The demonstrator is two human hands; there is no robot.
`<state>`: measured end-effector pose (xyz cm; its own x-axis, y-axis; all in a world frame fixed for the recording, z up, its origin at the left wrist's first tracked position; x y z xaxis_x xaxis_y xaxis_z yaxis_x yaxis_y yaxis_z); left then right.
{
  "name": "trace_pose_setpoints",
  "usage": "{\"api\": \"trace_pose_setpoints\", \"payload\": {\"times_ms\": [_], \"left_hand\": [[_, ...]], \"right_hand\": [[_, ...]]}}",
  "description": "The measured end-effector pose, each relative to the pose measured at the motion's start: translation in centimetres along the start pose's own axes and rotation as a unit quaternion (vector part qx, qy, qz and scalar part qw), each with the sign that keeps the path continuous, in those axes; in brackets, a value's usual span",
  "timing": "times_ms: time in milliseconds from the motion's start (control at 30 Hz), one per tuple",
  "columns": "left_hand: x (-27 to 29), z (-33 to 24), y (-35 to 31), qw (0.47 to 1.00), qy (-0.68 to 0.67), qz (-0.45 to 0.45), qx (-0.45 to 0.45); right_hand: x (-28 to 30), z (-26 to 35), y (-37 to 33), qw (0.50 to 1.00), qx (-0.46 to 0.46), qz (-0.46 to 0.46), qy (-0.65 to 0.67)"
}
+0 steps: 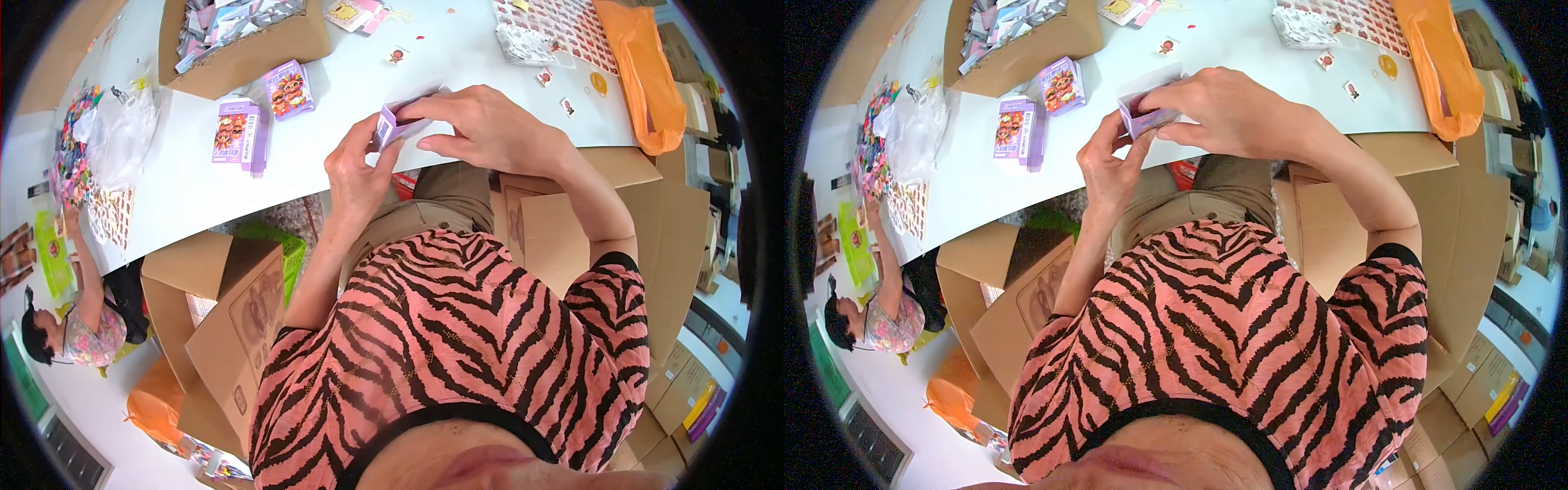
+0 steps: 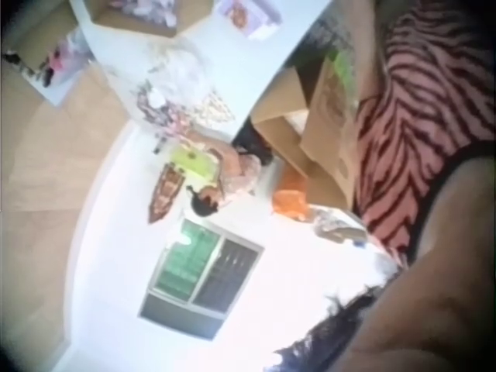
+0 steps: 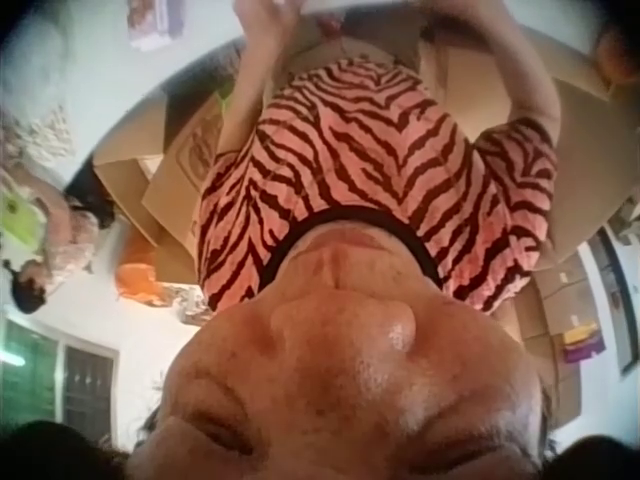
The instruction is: The person is packaging small items into pink and white product boxes and organizing them.
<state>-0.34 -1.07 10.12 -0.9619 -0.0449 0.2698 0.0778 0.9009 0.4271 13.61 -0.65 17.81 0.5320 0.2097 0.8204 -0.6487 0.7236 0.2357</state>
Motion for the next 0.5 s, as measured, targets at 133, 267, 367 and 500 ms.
{"api": "trace_pose_setpoints", "payload": {"times_ms": [133,267,367,500], "left_hand": [[-0.3,0.8,-0.2,0.998,-0.049,0.008,0.034],[-0.1,2.3,-1.0,0.979,-0.184,-0.023,0.079],[-0.2,3.2,-2.4,0.979,-0.191,-0.017,0.075],[-0.6,3.2,-1.2,0.988,-0.123,-0.009,0.092]], "right_hand": [[-0.7,0.2,0.2,0.999,0.045,-0.013,-0.027],[2.2,0.5,-1.4,0.969,-0.026,-0.187,0.161],[1.7,-1.9,-4.0,0.969,0.003,-0.236,0.077],[-3.0,-4.3,-2.9,0.967,-0.073,-0.154,0.189]]}}
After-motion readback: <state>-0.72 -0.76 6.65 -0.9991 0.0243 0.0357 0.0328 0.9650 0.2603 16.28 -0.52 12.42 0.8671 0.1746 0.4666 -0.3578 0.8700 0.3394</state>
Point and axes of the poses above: each hand's wrist, its own y-axis towards the middle knuckle, its own x-axis out of the back of the hand, z = x × y, the point moved 7 cm from there along y, towards the middle knuckle
